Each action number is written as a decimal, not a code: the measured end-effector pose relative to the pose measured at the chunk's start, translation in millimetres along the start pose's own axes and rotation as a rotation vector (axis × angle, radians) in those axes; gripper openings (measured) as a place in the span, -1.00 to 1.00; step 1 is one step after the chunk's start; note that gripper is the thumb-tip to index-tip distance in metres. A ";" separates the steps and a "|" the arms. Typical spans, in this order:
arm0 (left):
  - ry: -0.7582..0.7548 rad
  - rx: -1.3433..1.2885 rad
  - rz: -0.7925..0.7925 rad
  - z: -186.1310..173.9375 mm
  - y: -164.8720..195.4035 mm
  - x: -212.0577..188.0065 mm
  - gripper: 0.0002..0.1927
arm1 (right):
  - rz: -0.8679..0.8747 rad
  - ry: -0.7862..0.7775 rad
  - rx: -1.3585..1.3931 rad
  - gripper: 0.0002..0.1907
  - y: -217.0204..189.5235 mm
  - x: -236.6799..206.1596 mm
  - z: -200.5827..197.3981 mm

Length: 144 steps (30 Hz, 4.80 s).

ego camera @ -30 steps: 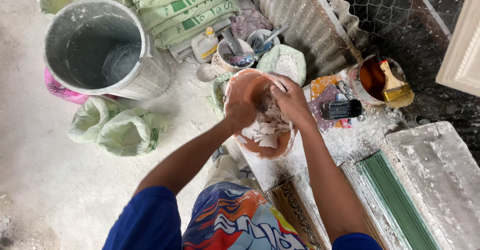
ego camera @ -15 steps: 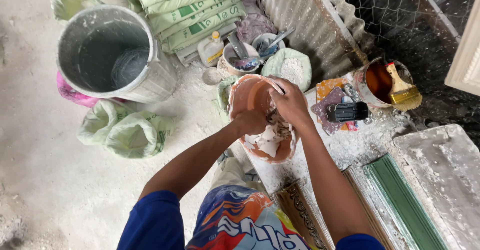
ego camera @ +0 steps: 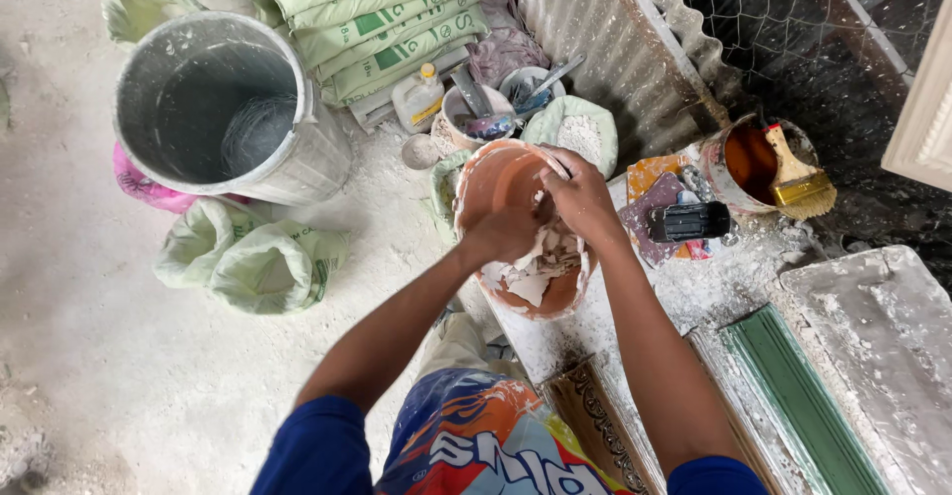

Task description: The person breaks up hardened plaster chunks inside a terracotta bowl and sets the bowl down. They crouch at a tap, fill a pink plastic cup with water, and pour the water into the bowl. They then scoop gypsum plaster powder by hand from a sack into the bowl with water.

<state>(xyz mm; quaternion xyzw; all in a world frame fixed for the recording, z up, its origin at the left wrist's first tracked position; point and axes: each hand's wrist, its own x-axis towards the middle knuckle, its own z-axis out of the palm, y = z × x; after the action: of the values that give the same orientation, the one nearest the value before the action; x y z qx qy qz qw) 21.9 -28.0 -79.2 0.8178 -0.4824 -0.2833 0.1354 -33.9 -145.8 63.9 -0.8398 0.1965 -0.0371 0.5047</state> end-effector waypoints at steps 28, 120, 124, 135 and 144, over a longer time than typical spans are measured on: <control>-0.053 -0.314 -0.090 -1.3 17.6 -2.4 -0.76 | 0.003 -0.231 0.104 -0.57 15.6 24.0 -18.7; 0.158 0.204 -0.022 -23.0 -27.8 -8.7 -0.81 | -0.020 -0.159 0.119 -0.59 26.1 49.8 53.3; 0.037 -0.088 -0.065 -29.1 -53.0 -17.7 -0.75 | 0.065 -0.151 0.203 -0.66 16.5 47.9 64.2; 0.361 0.387 0.126 11.2 -59.7 -87.4 -0.72 | -0.076 -0.167 0.075 -0.59 -21.8 26.1 119.4; 0.294 0.300 0.020 -53.9 -125.1 -68.0 -0.85 | 0.044 -0.109 0.125 -0.60 -61.8 52.7 120.2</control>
<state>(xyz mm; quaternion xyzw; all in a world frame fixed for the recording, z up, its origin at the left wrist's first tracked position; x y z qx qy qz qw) 117.6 90.4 -75.1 0.8565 -0.5022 -0.0843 0.0840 64.0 -39.5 51.4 -0.8029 0.1843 0.0075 0.5668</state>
